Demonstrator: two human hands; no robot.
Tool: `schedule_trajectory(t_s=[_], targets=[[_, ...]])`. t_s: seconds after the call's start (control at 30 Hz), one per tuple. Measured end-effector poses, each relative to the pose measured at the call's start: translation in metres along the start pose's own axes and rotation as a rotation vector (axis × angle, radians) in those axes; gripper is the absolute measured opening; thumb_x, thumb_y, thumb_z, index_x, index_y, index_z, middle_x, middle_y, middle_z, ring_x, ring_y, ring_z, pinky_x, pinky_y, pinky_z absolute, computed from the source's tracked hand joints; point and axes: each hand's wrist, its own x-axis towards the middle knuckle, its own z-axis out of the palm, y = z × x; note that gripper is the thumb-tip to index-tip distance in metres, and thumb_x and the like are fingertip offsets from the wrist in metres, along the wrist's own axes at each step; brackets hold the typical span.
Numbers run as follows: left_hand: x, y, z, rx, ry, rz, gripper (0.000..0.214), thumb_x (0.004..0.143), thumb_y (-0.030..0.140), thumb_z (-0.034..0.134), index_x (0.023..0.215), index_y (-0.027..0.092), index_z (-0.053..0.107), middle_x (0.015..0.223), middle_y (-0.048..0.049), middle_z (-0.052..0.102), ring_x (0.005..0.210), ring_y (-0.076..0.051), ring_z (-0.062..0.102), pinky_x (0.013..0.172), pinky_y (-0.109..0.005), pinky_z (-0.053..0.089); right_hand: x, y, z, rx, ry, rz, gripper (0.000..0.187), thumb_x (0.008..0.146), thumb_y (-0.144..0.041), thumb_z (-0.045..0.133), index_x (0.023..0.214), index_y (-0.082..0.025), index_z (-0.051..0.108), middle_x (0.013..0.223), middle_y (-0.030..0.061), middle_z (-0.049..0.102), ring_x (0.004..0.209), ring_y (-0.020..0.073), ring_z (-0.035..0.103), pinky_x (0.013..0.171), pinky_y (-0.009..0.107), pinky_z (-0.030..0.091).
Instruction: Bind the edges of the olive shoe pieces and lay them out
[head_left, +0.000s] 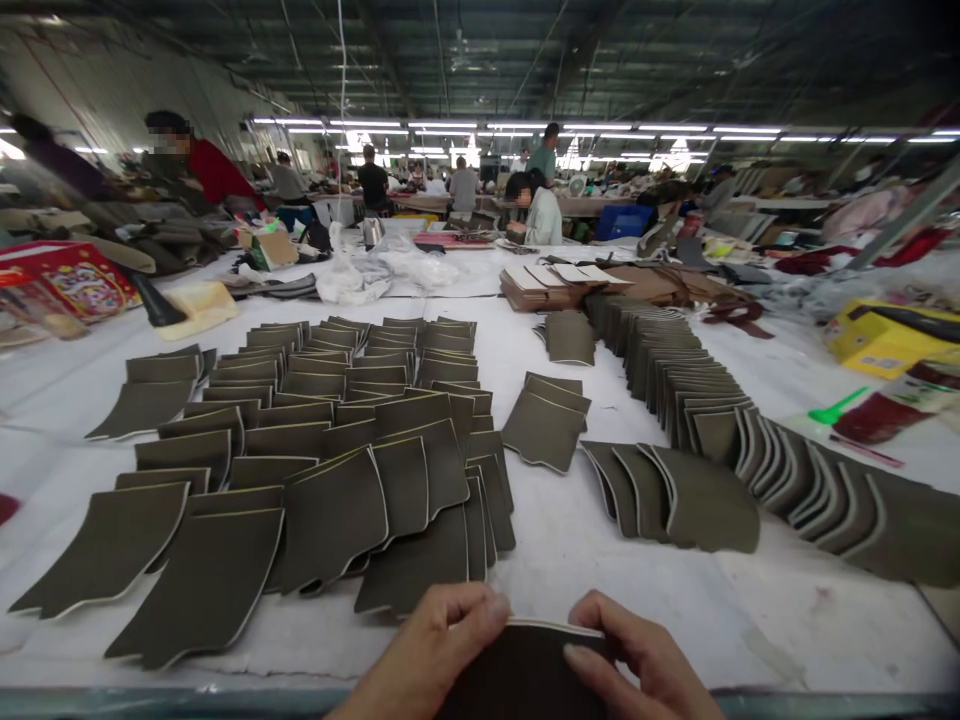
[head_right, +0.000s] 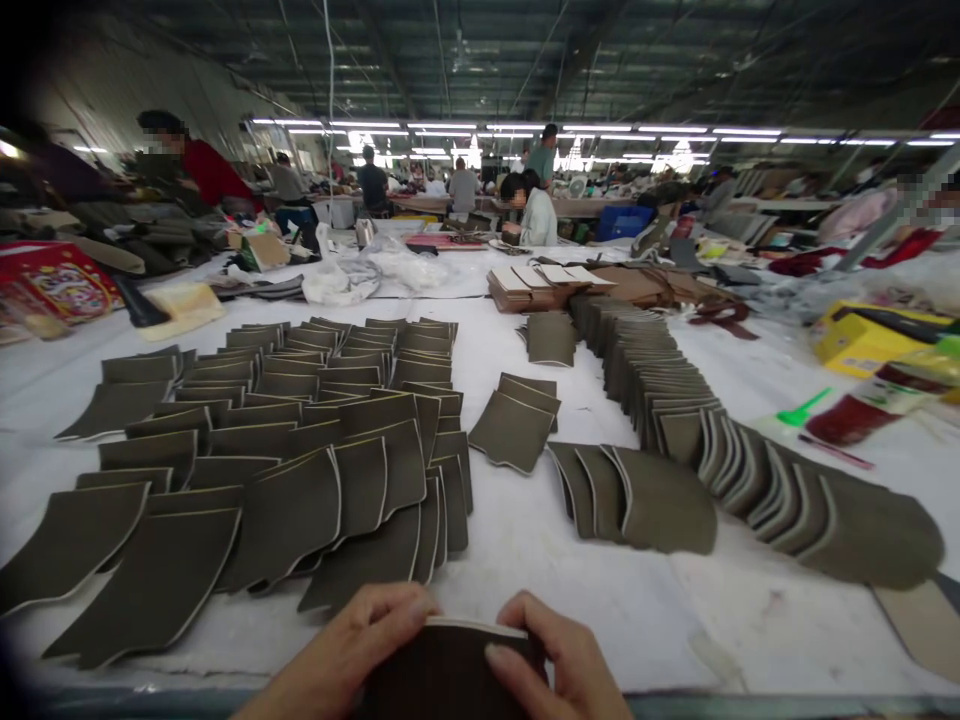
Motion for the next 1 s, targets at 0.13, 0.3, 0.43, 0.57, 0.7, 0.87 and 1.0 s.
schedule_trajectory(t_s=[0.13, 0.3, 0.43, 0.57, 0.7, 0.87, 1.0], targets=[[0.003, 0.018, -0.009, 0.216, -0.066, -0.048, 0.032, 0.076, 0.043, 0.062, 0.065, 0.012, 0.063, 0.057, 0.0041, 0.043, 0.057, -0.01, 0.034, 0.051, -0.024, 0.023, -0.003, -0.008, 0.004, -0.07, -0.043, -0.025, 0.042, 0.088, -0.059, 0.051, 0.075, -0.02, 0.053, 0.069, -0.0022, 0.051, 0.066, 0.0118, 0.044, 0.059, 0.021, 0.037], [0.003, 0.036, -0.015, 0.392, -0.188, -0.01, 0.018, 0.074, 0.024, 0.058, 0.069, 0.012, 0.069, 0.057, 0.005, 0.044, 0.056, -0.009, 0.036, 0.048, -0.021, 0.024, 0.0, -0.006, 0.003, -0.137, -0.08, -0.074, 0.039, 0.091, -0.055, 0.048, 0.075, -0.02, 0.053, 0.069, -0.0019, 0.054, 0.067, 0.0123, 0.047, 0.061, 0.021, 0.037], [0.005, 0.036, -0.016, 0.511, -0.247, 0.023, 0.015, 0.07, 0.017, 0.054, 0.065, 0.013, 0.068, 0.053, 0.0059, 0.039, 0.054, -0.008, 0.033, 0.046, -0.02, 0.022, 0.0, 0.002, 0.006, -0.218, -0.102, -0.135, 0.032, 0.095, -0.046, 0.047, 0.079, -0.02, 0.056, 0.073, -0.001, 0.059, 0.067, 0.0123, 0.051, 0.061, 0.022, 0.037], [0.01, 0.025, -0.015, 0.466, -0.259, -0.03, 0.01, 0.062, 0.015, 0.053, 0.059, 0.014, 0.062, 0.05, 0.0059, 0.04, 0.052, -0.009, 0.035, 0.045, -0.021, 0.023, -0.002, 0.006, 0.014, -0.39, 0.031, -0.411, 0.011, 0.095, -0.025, 0.049, 0.097, -0.023, 0.06, 0.091, 0.0021, 0.064, 0.082, 0.0151, 0.057, 0.072, 0.024, 0.042], [0.013, 0.016, -0.012, 0.358, -0.239, -0.059, 0.011, 0.061, 0.019, 0.052, 0.061, 0.014, 0.062, 0.052, 0.0061, 0.041, 0.053, -0.008, 0.032, 0.045, -0.021, 0.023, -0.001, 0.002, 0.024, -0.579, 0.192, -0.653, 0.017, 0.085, -0.019, 0.065, 0.1, -0.026, 0.061, 0.094, 0.002, 0.063, 0.086, 0.0189, 0.054, 0.077, 0.03, 0.038], [0.01, 0.014, -0.011, 0.32, -0.225, -0.075, 0.011, 0.062, 0.021, 0.052, 0.06, 0.014, 0.061, 0.05, 0.0063, 0.039, 0.051, -0.008, 0.031, 0.045, -0.022, 0.021, 0.003, -0.007, 0.032, -0.618, 0.252, -0.758, 0.013, 0.083, -0.02, 0.069, 0.093, -0.022, 0.062, 0.083, -0.0002, 0.063, 0.077, 0.0164, 0.053, 0.072, 0.029, 0.033], [0.01, 0.013, -0.011, 0.31, -0.215, -0.102, 0.009, 0.059, 0.021, 0.053, 0.059, 0.014, 0.06, 0.05, 0.0061, 0.041, 0.051, -0.009, 0.033, 0.045, -0.023, 0.022, 0.004, -0.006, 0.037, -0.648, 0.311, -0.81, 0.004, 0.09, -0.022, 0.061, 0.091, -0.02, 0.064, 0.08, 0.0007, 0.063, 0.076, 0.0165, 0.051, 0.074, 0.031, 0.031]])
